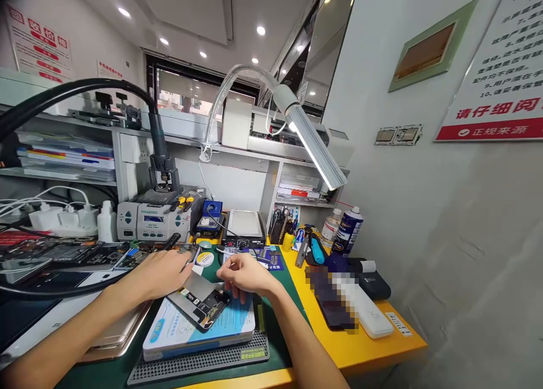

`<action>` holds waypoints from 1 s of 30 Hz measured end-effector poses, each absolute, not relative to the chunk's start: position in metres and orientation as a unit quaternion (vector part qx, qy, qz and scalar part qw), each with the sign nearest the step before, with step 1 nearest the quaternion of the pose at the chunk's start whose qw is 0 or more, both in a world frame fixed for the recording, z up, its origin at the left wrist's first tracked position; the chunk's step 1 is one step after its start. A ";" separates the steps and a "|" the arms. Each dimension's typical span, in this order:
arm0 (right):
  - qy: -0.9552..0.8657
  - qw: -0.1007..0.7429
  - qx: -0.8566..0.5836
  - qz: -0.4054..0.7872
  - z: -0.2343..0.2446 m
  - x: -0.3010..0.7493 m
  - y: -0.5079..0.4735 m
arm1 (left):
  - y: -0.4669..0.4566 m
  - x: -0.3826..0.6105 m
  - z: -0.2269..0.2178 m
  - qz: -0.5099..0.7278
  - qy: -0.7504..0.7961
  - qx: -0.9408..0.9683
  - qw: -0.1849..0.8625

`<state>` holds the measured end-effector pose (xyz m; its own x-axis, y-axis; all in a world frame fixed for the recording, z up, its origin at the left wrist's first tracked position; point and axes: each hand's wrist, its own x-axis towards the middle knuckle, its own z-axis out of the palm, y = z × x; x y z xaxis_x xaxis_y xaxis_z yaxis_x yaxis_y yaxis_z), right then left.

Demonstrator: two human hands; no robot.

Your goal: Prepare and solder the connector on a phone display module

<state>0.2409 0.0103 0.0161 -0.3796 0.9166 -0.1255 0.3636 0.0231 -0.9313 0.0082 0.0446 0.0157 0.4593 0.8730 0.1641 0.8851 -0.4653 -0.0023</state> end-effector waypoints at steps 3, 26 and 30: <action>-0.657 0.283 -0.478 0.509 0.017 0.242 0.012 | 0.036 0.010 0.019 -0.037 -0.524 -0.848 0.065; -0.642 0.416 -0.483 0.426 0.012 0.265 0.032 | 0.054 0.014 0.051 -0.013 -0.528 -0.848 0.035; -0.642 0.429 -0.493 0.401 0.007 0.268 0.038 | 0.084 0.034 0.039 -0.008 -0.503 -0.864 0.024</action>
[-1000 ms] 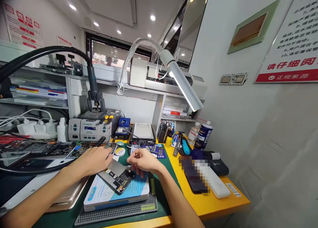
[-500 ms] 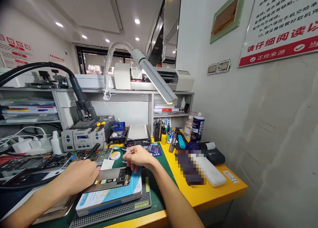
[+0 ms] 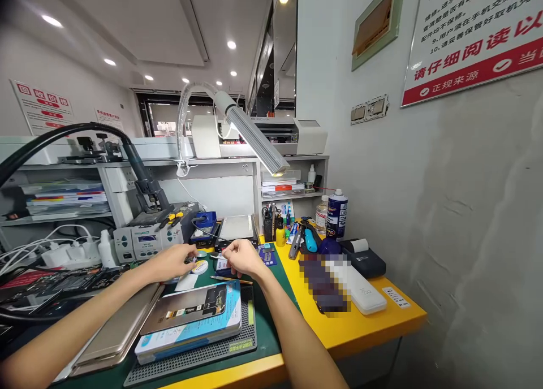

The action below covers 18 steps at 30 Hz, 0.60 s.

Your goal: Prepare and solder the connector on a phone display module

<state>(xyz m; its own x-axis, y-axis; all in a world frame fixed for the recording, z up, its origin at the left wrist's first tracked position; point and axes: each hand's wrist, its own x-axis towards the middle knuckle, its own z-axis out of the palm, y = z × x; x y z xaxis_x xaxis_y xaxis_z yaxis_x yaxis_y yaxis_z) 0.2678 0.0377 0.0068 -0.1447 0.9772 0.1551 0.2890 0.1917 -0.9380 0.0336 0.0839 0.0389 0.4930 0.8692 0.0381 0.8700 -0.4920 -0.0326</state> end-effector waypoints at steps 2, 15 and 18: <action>-0.641 0.433 -0.496 0.394 0.005 0.269 0.039 | 0.094 0.044 0.031 0.009 -0.505 -0.862 0.031; -0.618 0.458 -0.472 0.431 0.010 0.266 0.035 | 0.092 0.057 0.037 -0.087 -0.471 -0.868 -0.129; -0.607 0.451 -0.432 0.491 0.017 0.264 0.028 | 0.075 0.052 0.045 -0.154 -0.411 -0.864 -0.245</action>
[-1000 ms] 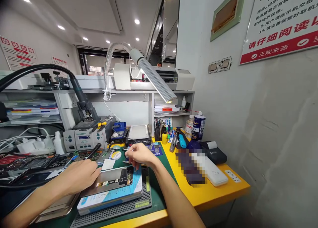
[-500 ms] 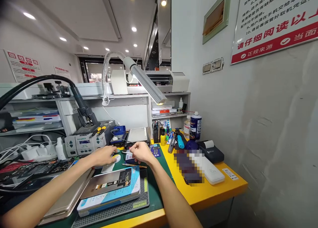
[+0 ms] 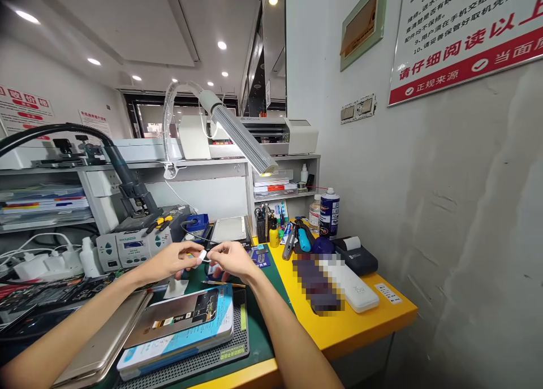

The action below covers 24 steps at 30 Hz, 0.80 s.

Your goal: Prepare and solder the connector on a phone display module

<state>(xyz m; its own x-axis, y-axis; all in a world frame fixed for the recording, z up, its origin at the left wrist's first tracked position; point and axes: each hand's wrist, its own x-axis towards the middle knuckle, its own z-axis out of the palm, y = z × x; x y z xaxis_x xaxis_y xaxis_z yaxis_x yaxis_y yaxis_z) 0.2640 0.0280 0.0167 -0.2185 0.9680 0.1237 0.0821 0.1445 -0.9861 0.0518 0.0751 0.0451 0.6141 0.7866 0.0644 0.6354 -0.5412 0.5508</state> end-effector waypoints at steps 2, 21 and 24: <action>-0.604 0.432 -0.397 0.540 0.021 0.262 0.023 | 0.065 0.050 0.046 0.191 0.373 0.853 0.311; -0.550 0.436 -0.354 0.618 0.017 0.248 0.020 | 0.051 0.043 0.029 0.309 0.301 0.786 0.443; -0.531 0.445 -0.352 0.629 0.020 0.246 0.018 | 0.051 0.040 0.029 0.309 0.289 0.779 0.462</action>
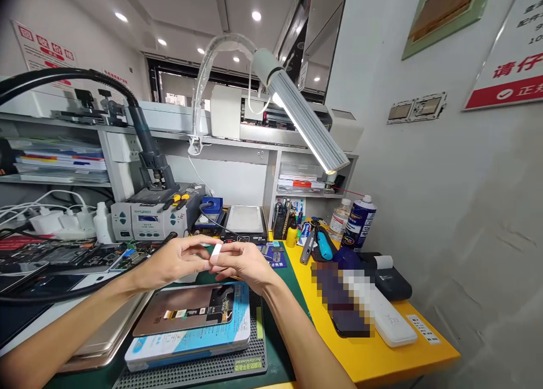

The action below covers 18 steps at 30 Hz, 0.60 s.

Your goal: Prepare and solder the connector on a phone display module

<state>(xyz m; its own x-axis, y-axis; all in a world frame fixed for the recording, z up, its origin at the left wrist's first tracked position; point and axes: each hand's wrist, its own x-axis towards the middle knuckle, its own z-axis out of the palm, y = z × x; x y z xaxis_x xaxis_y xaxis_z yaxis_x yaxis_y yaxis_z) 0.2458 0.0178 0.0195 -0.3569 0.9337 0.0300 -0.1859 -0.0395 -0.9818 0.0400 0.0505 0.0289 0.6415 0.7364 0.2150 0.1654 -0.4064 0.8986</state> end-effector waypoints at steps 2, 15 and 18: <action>-0.524 0.450 -0.348 0.634 0.021 0.245 0.016 | 0.050 0.039 0.030 0.312 0.285 0.778 0.465; -0.516 0.460 -0.352 0.631 0.018 0.242 0.016 | 0.049 0.033 0.035 0.322 0.289 0.791 0.433; -0.512 0.466 -0.354 0.628 0.017 0.241 0.016 | 0.050 0.032 0.035 0.321 0.285 0.794 0.431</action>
<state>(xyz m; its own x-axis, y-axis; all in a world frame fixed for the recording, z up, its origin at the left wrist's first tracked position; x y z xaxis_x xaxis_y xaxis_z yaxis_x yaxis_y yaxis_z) 0.2408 0.0161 0.0171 -0.3145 0.9487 0.0324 -0.2233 -0.0407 -0.9739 0.0320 0.0499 0.0346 0.6318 0.7287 0.2643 0.1746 -0.4660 0.8674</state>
